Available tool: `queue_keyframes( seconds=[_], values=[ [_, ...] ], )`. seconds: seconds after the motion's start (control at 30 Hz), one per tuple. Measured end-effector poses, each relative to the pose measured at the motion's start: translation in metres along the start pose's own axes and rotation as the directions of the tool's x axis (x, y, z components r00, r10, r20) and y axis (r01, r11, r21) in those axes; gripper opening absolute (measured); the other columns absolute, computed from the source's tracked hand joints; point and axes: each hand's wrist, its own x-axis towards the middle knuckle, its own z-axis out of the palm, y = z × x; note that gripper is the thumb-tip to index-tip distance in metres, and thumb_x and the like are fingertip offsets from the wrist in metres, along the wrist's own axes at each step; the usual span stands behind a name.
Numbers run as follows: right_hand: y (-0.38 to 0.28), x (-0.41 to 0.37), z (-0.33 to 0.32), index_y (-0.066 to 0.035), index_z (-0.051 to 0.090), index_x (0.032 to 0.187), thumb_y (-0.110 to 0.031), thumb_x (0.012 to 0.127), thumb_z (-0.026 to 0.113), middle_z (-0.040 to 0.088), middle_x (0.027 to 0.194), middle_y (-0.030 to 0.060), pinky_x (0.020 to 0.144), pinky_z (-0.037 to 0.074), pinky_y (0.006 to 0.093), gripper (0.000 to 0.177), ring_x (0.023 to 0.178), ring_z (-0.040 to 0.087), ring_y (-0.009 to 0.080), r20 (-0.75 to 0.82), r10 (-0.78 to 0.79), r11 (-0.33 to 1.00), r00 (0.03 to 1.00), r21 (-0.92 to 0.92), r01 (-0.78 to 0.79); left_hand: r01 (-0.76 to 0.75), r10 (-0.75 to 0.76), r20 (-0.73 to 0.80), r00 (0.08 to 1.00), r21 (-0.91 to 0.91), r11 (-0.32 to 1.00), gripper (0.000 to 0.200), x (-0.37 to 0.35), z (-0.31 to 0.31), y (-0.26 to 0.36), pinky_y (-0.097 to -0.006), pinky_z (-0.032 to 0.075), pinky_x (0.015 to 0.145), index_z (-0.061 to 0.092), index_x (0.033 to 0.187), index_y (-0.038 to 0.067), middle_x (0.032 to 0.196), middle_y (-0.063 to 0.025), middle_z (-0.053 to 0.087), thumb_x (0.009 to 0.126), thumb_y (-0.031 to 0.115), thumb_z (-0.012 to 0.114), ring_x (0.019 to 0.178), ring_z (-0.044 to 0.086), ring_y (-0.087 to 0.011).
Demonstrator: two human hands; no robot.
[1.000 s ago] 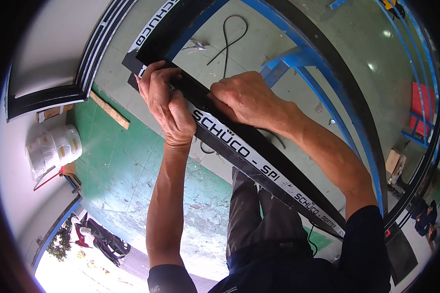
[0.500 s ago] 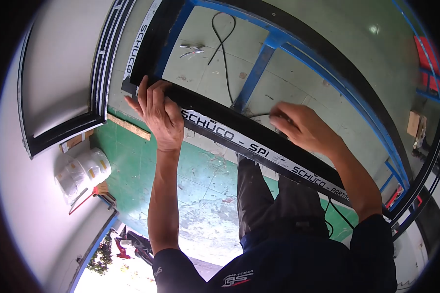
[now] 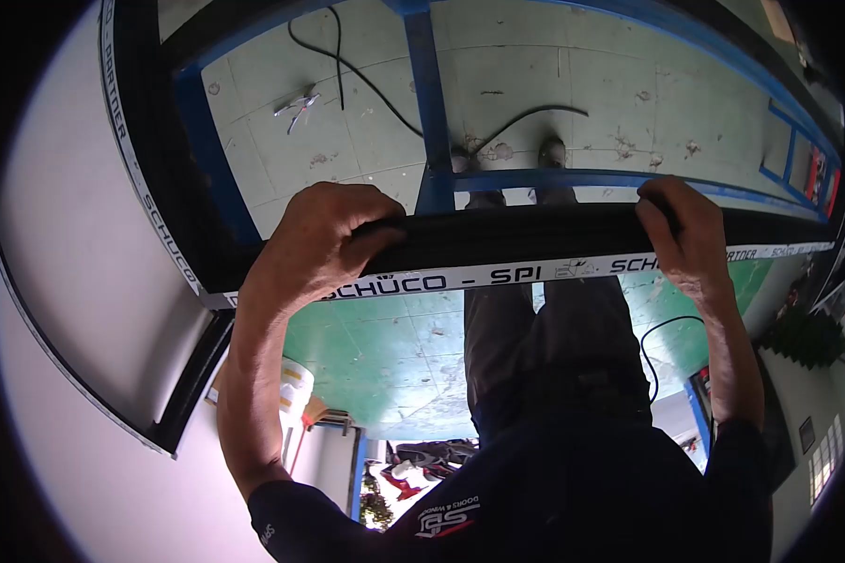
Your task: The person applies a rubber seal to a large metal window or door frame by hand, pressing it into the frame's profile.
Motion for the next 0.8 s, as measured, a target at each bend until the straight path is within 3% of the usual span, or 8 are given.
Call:
queue_keyframes(
  seconds=[0.07,0.2,0.33,0.5,0.53,0.63,0.77,0.8],
  values=[
    [0.000,-0.001,0.001,0.000,0.066,0.092,-0.018,0.092,0.070,0.068,0.080,0.0159,0.066,0.053,0.0378,0.018,0.069,0.068,0.0322,-0.042,-0.003,1.000,0.999,0.017,0.004,0.045,-0.045,0.002,0.999,-0.085,0.995,0.014,0.000,0.002,0.003,-0.0308,0.055,0.069,0.075,0.098,-0.002,0.084,-0.0130,0.075,0.084,0.000,0.076,0.071,0.070,-0.0187],
    [0.005,-0.007,0.004,-0.002,0.067,0.090,-0.025,0.093,0.069,0.068,0.077,0.0152,0.065,0.054,0.0391,0.024,0.067,0.068,0.0320,-0.086,-0.003,1.000,0.996,0.003,0.003,0.391,-0.384,0.075,0.920,-0.193,0.900,0.016,0.001,0.004,0.015,-0.0262,0.051,0.067,0.075,0.105,-0.004,0.086,-0.0083,0.075,0.092,0.003,0.067,0.074,0.064,-0.0090],
    [0.011,-0.011,0.011,-0.004,0.068,0.085,-0.030,0.095,0.068,0.068,0.074,0.0134,0.065,0.054,0.0413,0.028,0.067,0.068,0.0327,-0.173,-0.065,0.998,0.983,-0.036,0.060,0.324,-0.319,0.063,0.946,-0.122,0.938,0.019,0.003,0.007,0.018,-0.0276,0.052,0.066,0.075,0.106,-0.004,0.084,-0.0104,0.076,0.095,0.007,0.065,0.070,0.063,-0.0091],
    [0.027,-0.014,0.022,-0.005,0.068,0.080,-0.035,0.095,0.067,0.066,0.068,0.0115,0.061,0.053,0.0409,0.034,0.062,0.067,0.0324,-0.254,-0.189,0.967,0.949,-0.219,0.134,0.453,-0.448,0.110,0.887,-0.022,0.891,0.021,0.008,0.005,0.028,-0.0247,0.053,0.069,0.074,0.111,-0.004,0.087,-0.0083,0.075,0.095,0.005,0.064,0.074,0.064,-0.0078],
    [0.031,-0.013,0.027,-0.006,0.069,0.078,-0.039,0.096,0.067,0.065,0.063,0.0089,0.060,0.053,0.0390,0.037,0.059,0.067,0.0279,-0.294,-0.221,0.961,0.930,-0.230,0.156,0.477,-0.473,0.129,0.871,0.001,0.879,0.022,0.011,0.002,0.031,-0.0252,0.053,0.069,0.075,0.112,-0.004,0.088,-0.0093,0.076,0.095,0.006,0.064,0.074,0.066,-0.0084],
    [0.024,-0.016,0.017,-0.004,0.067,0.083,-0.029,0.094,0.069,0.069,0.076,0.0124,0.064,0.054,0.0408,0.027,0.066,0.068,0.0314,-0.239,-0.158,0.980,0.958,-0.158,0.123,0.473,-0.455,0.187,0.870,-0.059,0.879,0.027,0.016,-0.004,0.039,-0.0249,0.056,0.070,0.073,0.120,-0.002,0.092,-0.0100,0.078,0.096,0.008,0.063,0.074,0.069,-0.0091],
    [0.027,-0.019,0.021,-0.004,0.069,0.084,-0.031,0.094,0.070,0.068,0.072,0.0090,0.063,0.054,0.0377,0.030,0.060,0.066,0.0260,-0.332,-0.278,0.945,0.901,-0.262,0.194,0.442,-0.423,0.204,0.883,-0.056,0.895,0.027,0.013,-0.006,0.031,-0.0223,0.056,0.069,0.073,0.121,-0.001,0.093,-0.0095,0.078,0.098,0.007,0.062,0.075,0.070,-0.0083],
    [0.008,-0.021,0.007,0.000,0.066,0.072,-0.018,0.083,0.074,0.066,0.064,0.0153,0.057,0.054,0.0428,0.023,0.060,0.068,0.0347,-0.308,-0.109,0.992,0.945,-0.100,0.082,0.402,-0.385,0.208,0.899,-0.048,0.914,0.026,0.017,-0.006,0.024,-0.0218,0.056,0.069,0.073,0.121,0.000,0.094,-0.0096,0.078,0.098,0.007,0.062,0.075,0.070,-0.0082]
  ],
)
